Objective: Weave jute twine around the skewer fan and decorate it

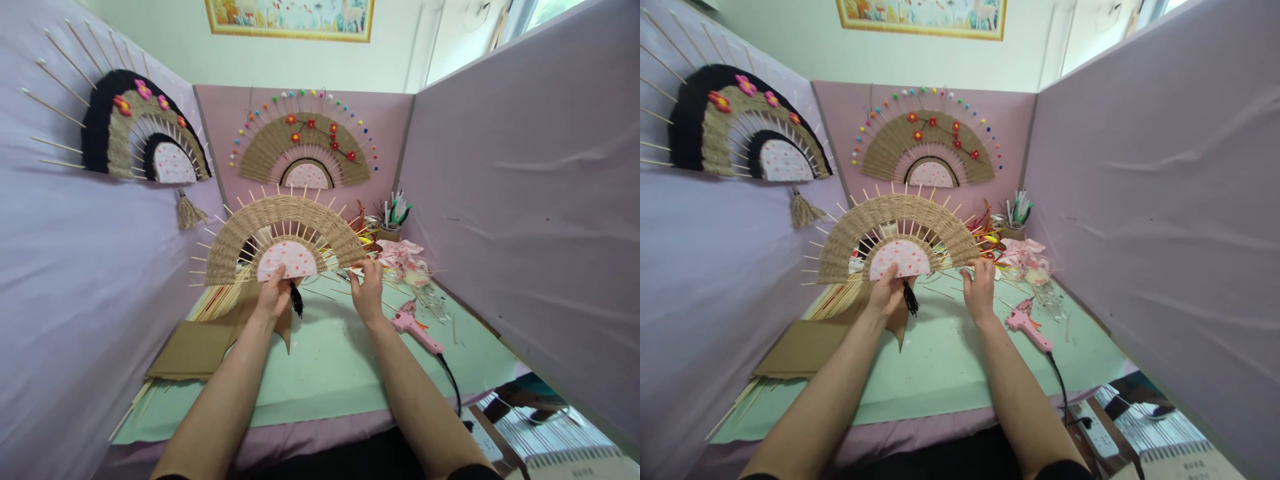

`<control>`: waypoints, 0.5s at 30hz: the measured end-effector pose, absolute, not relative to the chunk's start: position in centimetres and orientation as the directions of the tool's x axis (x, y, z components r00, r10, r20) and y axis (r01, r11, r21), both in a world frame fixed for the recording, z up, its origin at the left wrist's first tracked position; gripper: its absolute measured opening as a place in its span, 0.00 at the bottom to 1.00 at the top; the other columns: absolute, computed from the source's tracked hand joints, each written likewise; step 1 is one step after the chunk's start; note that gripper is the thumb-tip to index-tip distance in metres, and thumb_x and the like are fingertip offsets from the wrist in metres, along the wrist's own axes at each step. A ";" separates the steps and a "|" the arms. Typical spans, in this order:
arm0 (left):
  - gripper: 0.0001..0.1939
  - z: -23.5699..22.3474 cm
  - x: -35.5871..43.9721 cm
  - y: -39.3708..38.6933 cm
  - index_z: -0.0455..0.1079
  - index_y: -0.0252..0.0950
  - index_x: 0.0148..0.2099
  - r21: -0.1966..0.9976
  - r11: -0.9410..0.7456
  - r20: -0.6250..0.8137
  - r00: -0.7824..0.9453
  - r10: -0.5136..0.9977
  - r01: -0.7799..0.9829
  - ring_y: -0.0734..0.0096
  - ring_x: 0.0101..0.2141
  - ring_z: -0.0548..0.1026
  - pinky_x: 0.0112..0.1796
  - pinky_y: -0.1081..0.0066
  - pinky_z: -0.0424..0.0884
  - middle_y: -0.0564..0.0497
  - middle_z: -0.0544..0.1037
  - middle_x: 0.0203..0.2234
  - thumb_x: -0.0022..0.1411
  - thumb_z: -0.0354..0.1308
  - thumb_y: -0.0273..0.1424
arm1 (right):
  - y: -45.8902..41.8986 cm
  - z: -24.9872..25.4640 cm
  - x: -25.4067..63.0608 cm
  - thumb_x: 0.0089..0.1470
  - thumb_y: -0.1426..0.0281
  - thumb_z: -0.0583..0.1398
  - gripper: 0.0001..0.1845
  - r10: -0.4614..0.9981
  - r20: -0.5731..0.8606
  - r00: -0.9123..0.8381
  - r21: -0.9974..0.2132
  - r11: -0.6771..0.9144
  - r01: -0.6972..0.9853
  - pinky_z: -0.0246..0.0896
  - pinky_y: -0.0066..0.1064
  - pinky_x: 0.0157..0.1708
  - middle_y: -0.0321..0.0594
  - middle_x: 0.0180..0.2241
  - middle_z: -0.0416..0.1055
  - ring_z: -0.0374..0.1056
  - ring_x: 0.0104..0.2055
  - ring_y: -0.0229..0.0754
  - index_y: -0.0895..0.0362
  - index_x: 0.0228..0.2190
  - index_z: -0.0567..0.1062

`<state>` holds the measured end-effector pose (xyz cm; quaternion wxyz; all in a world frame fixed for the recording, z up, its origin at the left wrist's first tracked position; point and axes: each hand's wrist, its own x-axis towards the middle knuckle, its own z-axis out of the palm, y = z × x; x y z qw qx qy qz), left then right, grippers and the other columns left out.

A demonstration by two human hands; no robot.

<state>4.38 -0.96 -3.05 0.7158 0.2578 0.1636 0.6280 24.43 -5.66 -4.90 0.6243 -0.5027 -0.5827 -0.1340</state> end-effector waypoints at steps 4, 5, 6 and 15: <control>0.12 -3.2 4.4 -1.0 0.69 0.35 0.45 0.576 0.086 0.113 0.183 0.977 -0.813 0.65 0.44 0.74 0.50 0.61 0.68 0.46 0.77 0.41 0.58 0.57 0.25 | -5.6 -4.9 24.5 0.55 0.71 0.56 0.05 0.411 0.864 0.291 -0.472 0.456 0.755 0.57 0.38 0.42 0.42 0.35 0.61 0.59 0.40 0.44 0.55 0.35 0.70; 0.12 -3.3 4.4 -1.0 0.69 0.34 0.46 0.579 0.088 0.113 0.187 0.976 -0.810 0.65 0.44 0.75 0.50 0.61 0.68 0.46 0.77 0.41 0.58 0.57 0.25 | -5.6 -4.9 24.5 0.55 0.71 0.56 0.04 0.406 0.865 0.294 -0.470 0.455 0.756 0.56 0.38 0.42 0.41 0.34 0.61 0.59 0.40 0.44 0.55 0.33 0.70; 0.13 -3.3 4.4 -1.0 0.69 0.34 0.46 0.582 0.090 0.109 0.188 0.976 -0.808 0.65 0.44 0.75 0.50 0.61 0.68 0.45 0.78 0.41 0.58 0.58 0.25 | -5.5 -4.9 24.5 0.55 0.71 0.56 0.04 0.401 0.867 0.296 -0.469 0.455 0.757 0.56 0.38 0.41 0.41 0.34 0.61 0.59 0.39 0.44 0.55 0.31 0.71; 0.11 -3.5 4.4 -0.7 0.70 0.33 0.46 0.586 0.072 0.098 0.159 0.982 -0.807 0.67 0.40 0.76 0.48 0.64 0.70 0.45 0.78 0.39 0.59 0.56 0.26 | -5.8 -4.7 24.4 0.54 0.72 0.57 0.04 0.370 0.884 0.285 -0.446 0.488 0.751 0.57 0.36 0.38 0.39 0.32 0.62 0.59 0.37 0.42 0.55 0.28 0.71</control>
